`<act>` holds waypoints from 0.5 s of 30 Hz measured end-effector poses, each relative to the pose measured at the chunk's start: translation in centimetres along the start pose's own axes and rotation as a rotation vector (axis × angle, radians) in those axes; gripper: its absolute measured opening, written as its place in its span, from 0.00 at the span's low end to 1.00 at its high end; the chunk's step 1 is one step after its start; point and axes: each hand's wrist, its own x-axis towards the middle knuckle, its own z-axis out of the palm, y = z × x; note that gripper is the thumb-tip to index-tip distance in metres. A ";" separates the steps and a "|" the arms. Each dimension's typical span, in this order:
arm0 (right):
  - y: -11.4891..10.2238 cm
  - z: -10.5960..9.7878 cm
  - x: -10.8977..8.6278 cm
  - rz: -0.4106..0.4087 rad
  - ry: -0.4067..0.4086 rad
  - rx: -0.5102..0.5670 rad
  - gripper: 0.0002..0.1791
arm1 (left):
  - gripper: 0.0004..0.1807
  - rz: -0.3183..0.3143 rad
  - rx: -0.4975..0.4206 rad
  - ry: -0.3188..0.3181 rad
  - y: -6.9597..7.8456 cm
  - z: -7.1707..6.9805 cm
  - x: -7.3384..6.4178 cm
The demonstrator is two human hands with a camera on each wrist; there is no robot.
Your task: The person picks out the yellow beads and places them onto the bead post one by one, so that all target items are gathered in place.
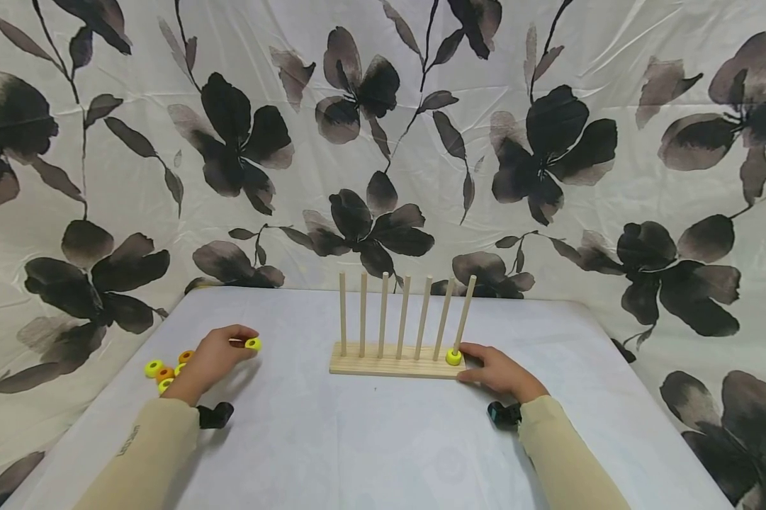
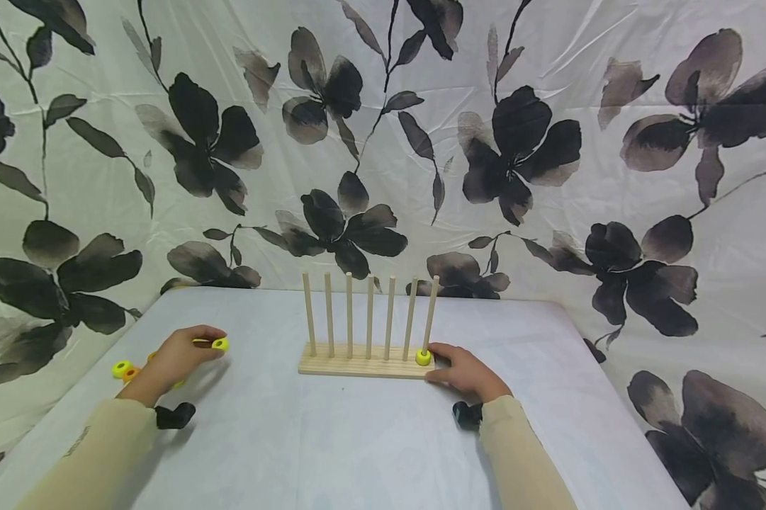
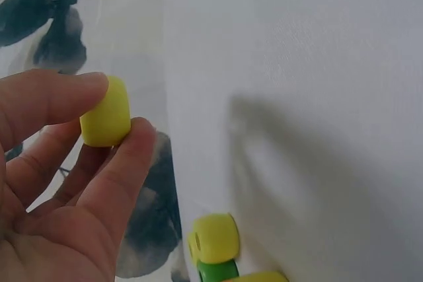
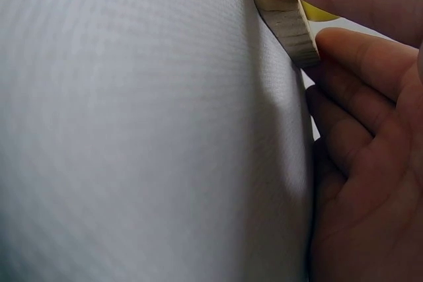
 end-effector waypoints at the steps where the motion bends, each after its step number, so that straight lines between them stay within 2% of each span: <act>1: 0.0 0.0 0.0 0.002 0.000 -0.003 0.42 | 0.25 0.008 -0.005 0.001 0.1 0.1 -0.1; 7: -0.1 0.0 0.0 0.009 -0.001 -0.008 0.41 | 0.25 0.060 -0.029 0.007 0.9 0.5 -0.2; 15: -0.1 0.0 0.0 0.011 -0.002 -0.009 0.42 | 0.27 0.086 -0.046 -0.015 2.0 1.1 0.2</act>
